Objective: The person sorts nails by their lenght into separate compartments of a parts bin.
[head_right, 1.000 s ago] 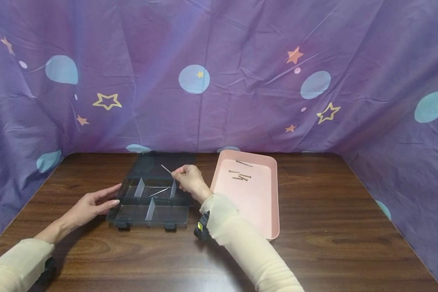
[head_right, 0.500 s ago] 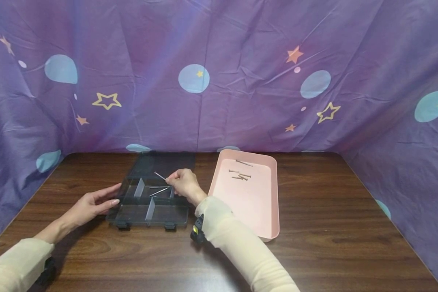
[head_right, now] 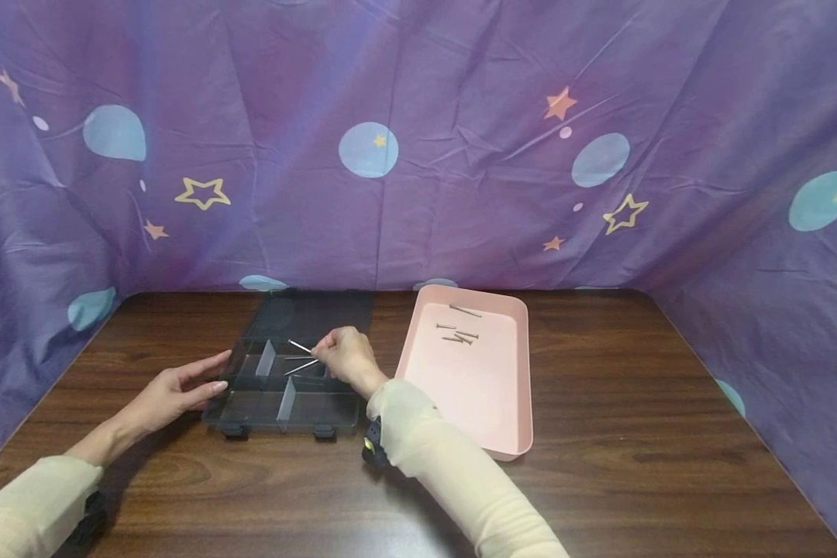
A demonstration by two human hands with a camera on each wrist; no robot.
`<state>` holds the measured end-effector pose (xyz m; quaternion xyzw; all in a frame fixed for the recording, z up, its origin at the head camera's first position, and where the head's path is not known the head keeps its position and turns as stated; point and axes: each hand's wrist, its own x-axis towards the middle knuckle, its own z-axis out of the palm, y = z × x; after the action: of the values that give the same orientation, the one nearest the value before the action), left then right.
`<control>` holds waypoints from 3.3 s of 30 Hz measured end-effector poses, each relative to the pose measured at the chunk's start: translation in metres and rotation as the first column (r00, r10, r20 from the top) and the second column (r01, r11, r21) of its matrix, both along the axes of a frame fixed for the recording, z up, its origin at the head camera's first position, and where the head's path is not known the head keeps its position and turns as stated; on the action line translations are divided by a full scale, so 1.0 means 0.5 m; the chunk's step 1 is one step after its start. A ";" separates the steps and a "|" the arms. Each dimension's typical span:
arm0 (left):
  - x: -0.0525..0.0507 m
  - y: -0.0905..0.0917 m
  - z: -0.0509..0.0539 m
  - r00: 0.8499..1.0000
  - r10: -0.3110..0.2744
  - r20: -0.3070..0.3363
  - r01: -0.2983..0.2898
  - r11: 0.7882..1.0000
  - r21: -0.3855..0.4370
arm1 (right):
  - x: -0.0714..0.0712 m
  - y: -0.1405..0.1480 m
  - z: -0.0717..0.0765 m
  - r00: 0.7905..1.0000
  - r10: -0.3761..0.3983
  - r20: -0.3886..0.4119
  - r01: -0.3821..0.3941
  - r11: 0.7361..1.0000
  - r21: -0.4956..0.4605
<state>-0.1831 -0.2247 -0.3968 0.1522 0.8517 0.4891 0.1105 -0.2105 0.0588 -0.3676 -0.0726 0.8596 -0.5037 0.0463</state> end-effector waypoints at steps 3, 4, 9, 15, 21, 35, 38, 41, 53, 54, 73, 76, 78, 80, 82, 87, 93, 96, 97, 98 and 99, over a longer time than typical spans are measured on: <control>-0.002 -0.001 -0.001 1.000 0.003 -0.003 -0.003 1.000 -0.001 | 0.002 0.000 0.002 1.000 0.008 -0.026 -0.006 0.999 0.054; -0.002 -0.001 -0.001 1.000 0.002 -0.003 -0.002 1.000 0.001 | 0.002 0.000 0.003 0.999 0.011 -0.032 -0.009 0.997 0.072; -0.001 -0.001 -0.001 1.000 0.003 0.000 -0.003 1.000 0.000 | 0.002 -0.001 0.004 0.999 0.021 -0.029 -0.018 0.993 0.119; -0.001 -0.002 0.000 1.000 0.002 0.001 -0.002 1.000 -0.005 | 0.003 0.000 0.006 0.999 0.025 -0.040 -0.019 0.988 0.152; -0.002 -0.002 -0.002 1.000 0.006 0.000 -0.006 1.000 0.000 | 0.003 0.000 0.005 0.999 0.027 -0.039 -0.021 0.988 0.152; -0.001 -0.001 0.000 1.000 -0.005 -0.009 0.005 1.000 0.005 | 0.002 0.005 0.004 0.997 0.042 -0.062 -0.031 0.984 0.173; -0.002 -0.001 -0.002 1.000 0.001 -0.013 -0.001 1.000 -0.004 | 0.002 0.006 0.004 0.998 0.041 -0.055 -0.032 0.986 0.165; -0.002 -0.002 -0.003 1.000 -0.004 -0.019 0.003 1.000 -0.011 | 0.003 0.006 0.004 0.998 0.037 -0.050 -0.029 0.988 0.152; -0.003 -0.002 -0.002 1.000 0.005 0.001 -0.005 1.000 -0.008 | -0.002 0.007 0.003 1.000 0.012 0.005 -0.012 1.000 0.015; -0.003 -0.002 -0.002 1.000 0.005 0.001 -0.005 1.000 -0.008 | -0.002 0.007 0.003 1.000 0.012 0.012 -0.012 1.000 -0.006; 0.001 -0.001 -0.001 1.000 -0.004 -0.011 0.004 1.000 0.002 | -0.043 0.029 -0.009 0.999 0.022 0.025 -0.015 0.969 -0.246; 0.001 -0.001 0.002 1.000 -0.008 -0.010 0.008 1.000 0.006 | -0.057 0.043 -0.003 1.000 -0.001 0.012 0.004 0.962 -0.271; 0.001 0.000 0.003 1.000 -0.012 -0.012 0.012 1.000 0.010 | -0.060 0.054 0.009 1.000 -0.028 0.012 0.030 0.956 -0.293; 0.001 0.000 0.005 1.000 -0.017 -0.016 0.017 1.000 0.008 | -0.043 0.063 0.048 0.995 -0.072 0.064 0.088 0.951 -0.296; 0.001 0.001 0.006 1.000 -0.017 -0.023 0.017 1.000 0.004 | -0.037 0.076 0.070 0.992 -0.091 0.093 0.116 0.939 -0.325; 0.000 0.000 0.002 1.000 -0.012 -0.024 0.012 1.000 0.004 | -0.025 0.110 0.110 0.983 -0.125 0.137 0.166 0.923 -0.347; 0.000 -0.001 -0.001 1.000 -0.015 -0.028 0.016 1.000 0.002 | -0.067 0.159 0.066 0.973 -0.185 0.135 0.222 0.904 -0.364; 0.001 -0.001 0.000 0.999 -0.017 -0.031 0.017 1.000 0.001 | -0.070 0.177 0.063 0.967 -0.205 0.148 0.248 0.887 -0.389; 0.001 -0.001 0.000 0.999 -0.016 -0.032 0.017 1.000 0.003 | -0.072 0.183 0.061 0.966 -0.208 0.152 0.253 0.880 -0.401; 0.001 0.000 0.000 0.999 -0.021 -0.035 0.021 1.000 0.001 | -0.073 0.189 0.060 0.965 -0.211 0.157 0.258 0.874 -0.411; 0.002 0.000 0.000 0.999 -0.015 -0.031 0.015 1.000 0.004 | -0.074 0.195 0.059 0.964 -0.214 0.158 0.261 0.872 -0.415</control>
<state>-0.1823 -0.2246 -0.3968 0.1665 0.8511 0.4876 0.1008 -0.2477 0.1563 -0.3382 0.0524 0.7251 -0.6866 0.0130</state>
